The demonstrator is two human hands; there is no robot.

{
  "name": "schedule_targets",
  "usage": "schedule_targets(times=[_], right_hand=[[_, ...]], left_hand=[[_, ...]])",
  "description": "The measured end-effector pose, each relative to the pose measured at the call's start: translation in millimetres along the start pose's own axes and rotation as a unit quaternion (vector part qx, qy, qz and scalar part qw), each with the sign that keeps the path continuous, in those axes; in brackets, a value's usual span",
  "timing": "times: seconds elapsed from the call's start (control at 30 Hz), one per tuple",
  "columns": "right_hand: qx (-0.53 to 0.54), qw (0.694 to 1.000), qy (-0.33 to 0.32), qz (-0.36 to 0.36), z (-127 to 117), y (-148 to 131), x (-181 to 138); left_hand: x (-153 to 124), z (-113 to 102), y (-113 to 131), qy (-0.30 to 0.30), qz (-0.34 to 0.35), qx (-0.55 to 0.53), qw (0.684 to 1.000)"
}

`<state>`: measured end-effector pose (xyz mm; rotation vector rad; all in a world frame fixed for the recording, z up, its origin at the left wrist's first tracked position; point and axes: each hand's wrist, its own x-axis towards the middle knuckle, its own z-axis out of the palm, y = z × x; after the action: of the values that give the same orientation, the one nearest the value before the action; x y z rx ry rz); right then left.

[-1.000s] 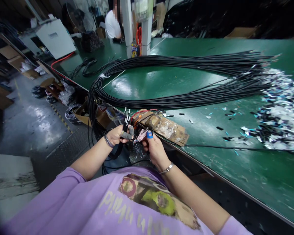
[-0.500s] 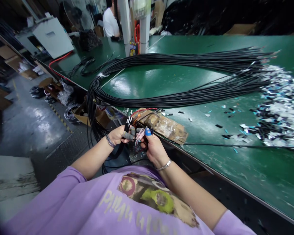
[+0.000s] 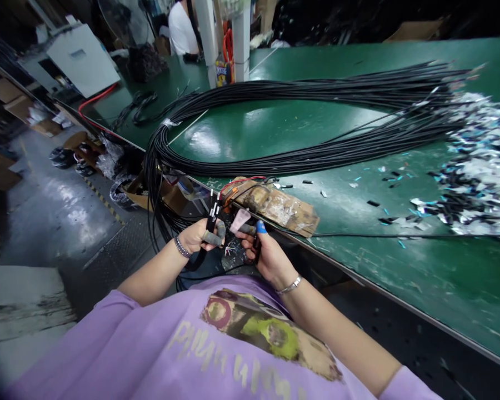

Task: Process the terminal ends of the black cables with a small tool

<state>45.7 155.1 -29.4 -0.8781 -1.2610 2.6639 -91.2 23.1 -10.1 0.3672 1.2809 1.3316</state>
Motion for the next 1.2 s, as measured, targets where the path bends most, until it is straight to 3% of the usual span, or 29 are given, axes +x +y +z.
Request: schedule_targets(times=[0.3,0.47,0.63,0.83,1.2], right_hand=[[-0.033,0.999,-0.019,-0.008,-7.0,6.2,-7.1],[-0.13,0.991,-0.028,-0.013,-9.2,2.0,-12.2],[-0.267,0.958,-0.096,-0.052,-4.9,-6.2,-18.4],[-0.378,0.912,-0.114,-0.115,4.1,-13.1,-26.5],[-0.389,0.907,-0.091,-0.135,5.8,-3.4,-32.0]], left_hand=[[-17.1,6.8,-25.7,0.037,-0.012,0.002,0.999],[-19.4,10.8,-42.6,0.021,-0.017,-0.052,0.998],[-26.9,23.0,-47.1,0.037,-0.019,-0.064,0.997],[-32.5,35.8,-54.2,0.075,-0.009,-0.047,0.996],[-37.0,44.4,-51.6,0.019,-0.004,0.034,0.999]])
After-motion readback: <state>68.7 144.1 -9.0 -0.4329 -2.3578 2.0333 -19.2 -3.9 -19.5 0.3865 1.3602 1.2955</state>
